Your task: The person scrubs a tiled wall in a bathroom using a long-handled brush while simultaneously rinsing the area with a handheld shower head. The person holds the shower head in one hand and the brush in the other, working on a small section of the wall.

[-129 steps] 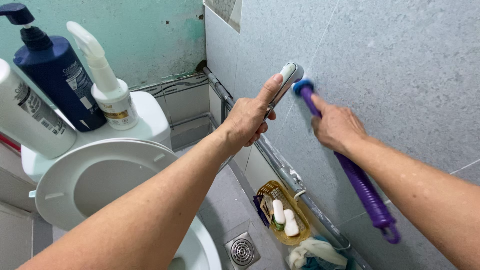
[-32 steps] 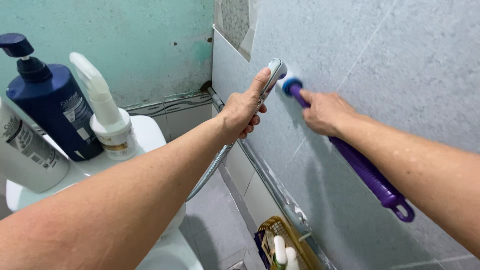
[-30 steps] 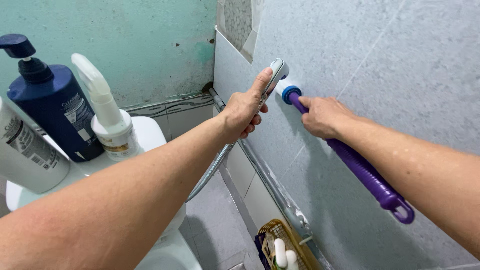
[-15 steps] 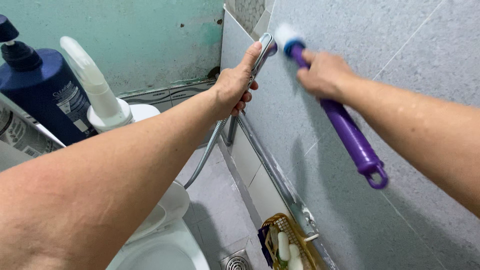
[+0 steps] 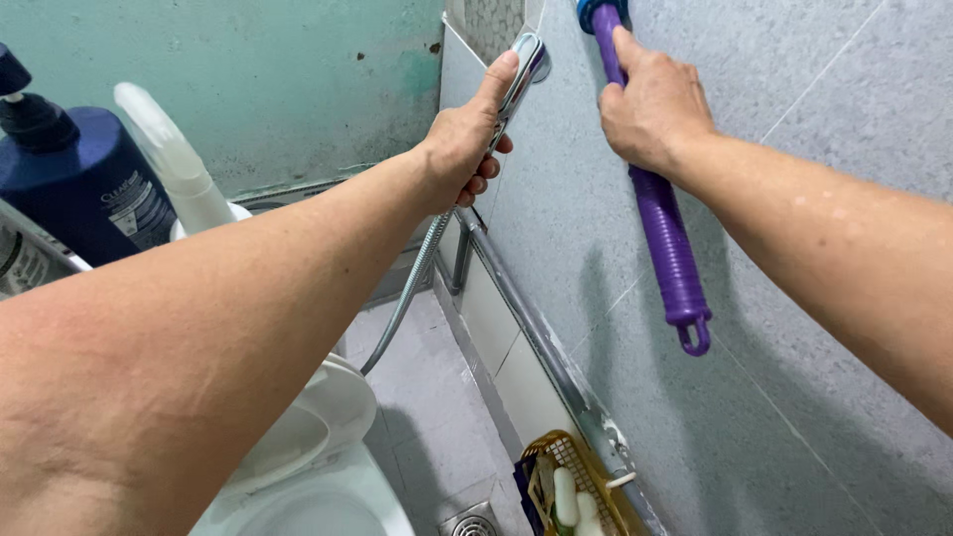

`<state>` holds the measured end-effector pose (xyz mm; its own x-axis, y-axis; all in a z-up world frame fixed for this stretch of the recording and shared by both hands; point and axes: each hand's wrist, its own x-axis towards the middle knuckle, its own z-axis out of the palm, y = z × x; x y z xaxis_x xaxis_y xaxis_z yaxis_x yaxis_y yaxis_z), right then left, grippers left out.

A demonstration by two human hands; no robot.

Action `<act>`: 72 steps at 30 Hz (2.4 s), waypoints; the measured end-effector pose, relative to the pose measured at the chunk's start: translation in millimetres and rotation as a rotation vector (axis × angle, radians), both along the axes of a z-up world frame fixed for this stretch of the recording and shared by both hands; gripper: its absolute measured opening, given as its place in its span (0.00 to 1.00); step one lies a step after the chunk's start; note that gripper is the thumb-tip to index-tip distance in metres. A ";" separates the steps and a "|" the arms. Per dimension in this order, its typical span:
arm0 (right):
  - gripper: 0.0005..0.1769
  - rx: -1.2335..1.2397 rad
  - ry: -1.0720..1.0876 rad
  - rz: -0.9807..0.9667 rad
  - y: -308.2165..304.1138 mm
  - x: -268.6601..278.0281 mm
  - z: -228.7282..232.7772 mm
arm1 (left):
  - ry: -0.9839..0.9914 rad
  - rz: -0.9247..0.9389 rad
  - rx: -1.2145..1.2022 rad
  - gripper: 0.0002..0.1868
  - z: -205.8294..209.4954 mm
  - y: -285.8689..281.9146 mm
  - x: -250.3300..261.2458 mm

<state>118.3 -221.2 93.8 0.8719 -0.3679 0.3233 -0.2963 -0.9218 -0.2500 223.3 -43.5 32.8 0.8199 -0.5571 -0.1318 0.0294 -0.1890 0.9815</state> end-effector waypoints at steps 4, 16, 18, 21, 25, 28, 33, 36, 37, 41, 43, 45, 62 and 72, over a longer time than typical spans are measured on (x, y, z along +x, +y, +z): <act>0.29 0.094 0.334 -0.062 15.6 -19.2 -19.4 | -0.063 -0.029 -0.012 0.48 0.5 0.0 -8.9; 0.29 0.151 0.416 -0.089 11.1 -61.9 -26.2 | 0.107 -0.072 0.023 0.49 -15.7 3.1 -60.8; 0.32 0.112 0.250 -0.074 17.5 -67.6 -25.1 | 0.113 -0.067 0.031 0.48 -15.9 6.1 -67.0; 0.33 0.111 0.337 -0.133 28.6 -73.6 -20.0 | 0.091 -0.060 0.042 0.48 -16.4 7.7 -81.1; 0.34 0.134 0.488 -0.207 40.0 -87.9 -18.7 | 0.150 -0.076 0.040 0.48 -19.9 10.7 -100.6; 0.35 0.162 0.221 -0.188 32.4 -102.6 -15.8 | 0.170 -0.111 0.013 0.48 -20.4 12.7 -112.6; 0.35 -0.001 0.329 -0.083 28.3 -123.4 -19.4 | 0.155 -0.133 -0.020 0.48 -17.0 14.0 -132.4; 0.34 0.013 0.374 -0.171 31.2 -135.9 -18.0 | 0.183 -0.151 -0.001 0.48 -18.3 14.2 -142.6; 0.33 0.045 0.398 -0.246 32.0 -140.7 -15.3 | 0.174 -0.151 -0.006 0.47 -19.4 16.2 -146.6; 0.36 0.058 0.298 -0.253 34.2 -158.9 -5.0 | 0.150 -0.181 -0.039 0.46 -17.5 14.4 -161.8; 0.35 0.028 0.319 -0.173 39.8 -168.0 -8.3 | 0.158 -0.185 -0.046 0.46 -17.8 14.5 -168.1; 0.36 0.043 0.314 -0.206 42.2 -177.8 -10.0 | 0.159 -0.185 -0.041 0.46 -18.7 14.2 -173.8; 0.37 0.048 0.345 -0.316 37.9 -245.0 -21.7 | 0.165 -0.232 -0.094 0.47 -14.4 9.9 -210.8; 0.36 0.036 0.454 -0.477 43.2 -297.8 -25.9 | 0.156 -0.293 -0.057 0.47 -13.3 22.6 -249.3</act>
<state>-179.5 -178.0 68.0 0.6572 -0.7515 -0.0580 -0.7536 -0.6566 -0.0325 -26.0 -21.0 19.5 0.5965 -0.7760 -0.2049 0.1329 -0.1563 0.9787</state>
